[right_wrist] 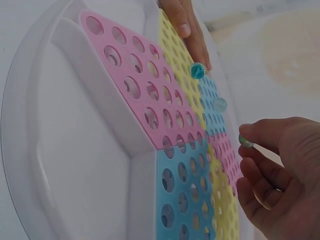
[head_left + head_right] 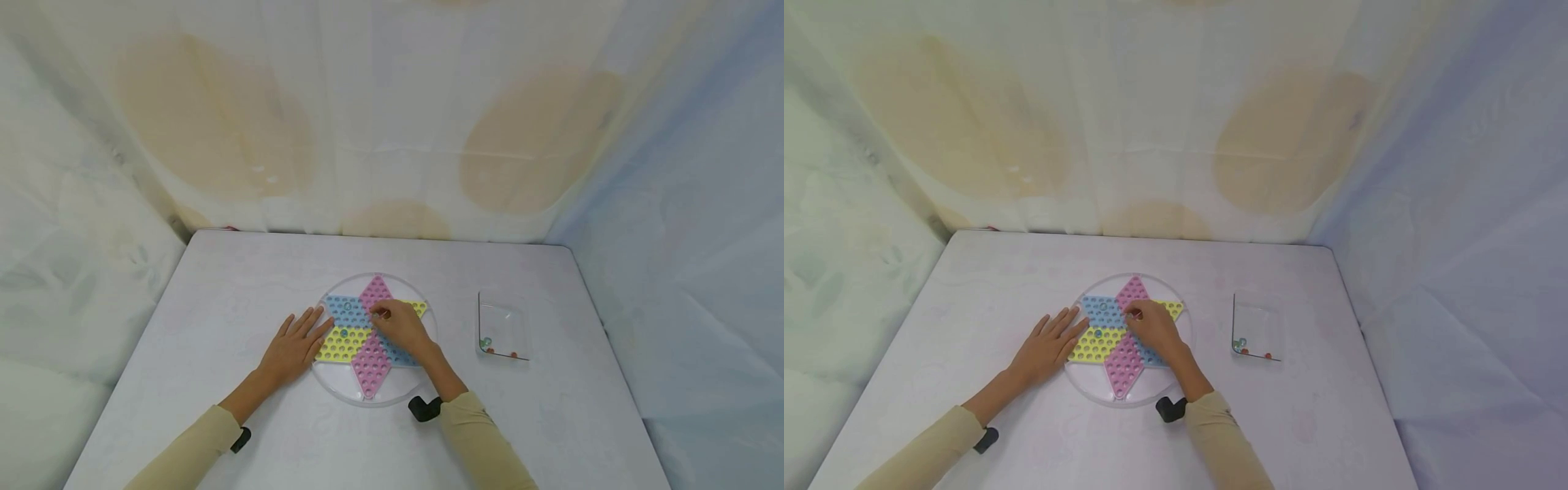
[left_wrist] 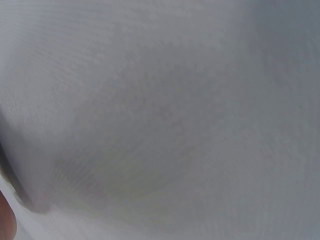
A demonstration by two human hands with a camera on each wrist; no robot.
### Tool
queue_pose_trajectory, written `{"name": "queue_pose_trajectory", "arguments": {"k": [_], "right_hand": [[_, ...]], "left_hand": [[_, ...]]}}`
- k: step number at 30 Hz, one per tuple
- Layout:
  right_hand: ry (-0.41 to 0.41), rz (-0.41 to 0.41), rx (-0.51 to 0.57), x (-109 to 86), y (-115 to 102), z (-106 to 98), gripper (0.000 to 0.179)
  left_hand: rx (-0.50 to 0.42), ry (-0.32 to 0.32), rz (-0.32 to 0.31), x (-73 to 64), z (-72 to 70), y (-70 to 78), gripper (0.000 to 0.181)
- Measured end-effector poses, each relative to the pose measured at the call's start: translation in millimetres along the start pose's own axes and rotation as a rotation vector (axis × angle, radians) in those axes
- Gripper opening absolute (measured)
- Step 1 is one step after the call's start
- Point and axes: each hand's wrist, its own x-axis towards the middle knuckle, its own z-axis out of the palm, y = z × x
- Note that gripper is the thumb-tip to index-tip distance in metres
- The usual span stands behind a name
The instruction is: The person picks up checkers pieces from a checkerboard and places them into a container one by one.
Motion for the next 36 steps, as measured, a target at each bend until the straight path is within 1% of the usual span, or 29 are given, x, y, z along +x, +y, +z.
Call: {"name": "queue_pose_trajectory", "arguments": {"k": [3,8,13,19,25,32,36], "right_hand": [[0.01,-0.01,0.004,-0.9,1,-5,0.019],[0.043,-0.04,0.023,-3.7,-1,-16,0.019],[0.066,-0.03,0.017,-6.4,-2,-29,0.02],[0.096,-0.031,0.021,-9.4,1,-45,0.021],[0.12,-0.05,0.036,-14.1,6,-60,0.021],[0.157,-0.048,0.0,-19.8,11,-78,0.022],[0.176,-0.03,-0.021,-25.6,15,-89,0.022]], "left_hand": [[0.0,0.009,0.005,0.1,0.8,-0.7,0.054],[0.004,0.004,0.007,0.1,0.8,-0.9,0.054],[0.006,0.012,0.009,0.6,1.4,-1.3,0.054],[-0.011,-0.008,-0.008,1.5,1.7,-3.1,0.054],[-0.016,-0.015,-0.012,2.2,3.3,-5.1,0.054],[-0.008,-0.014,-0.013,1.6,3.9,-5.9,0.054],[-0.011,-0.018,-0.012,1.5,2.2,-4.7,0.054]]}}
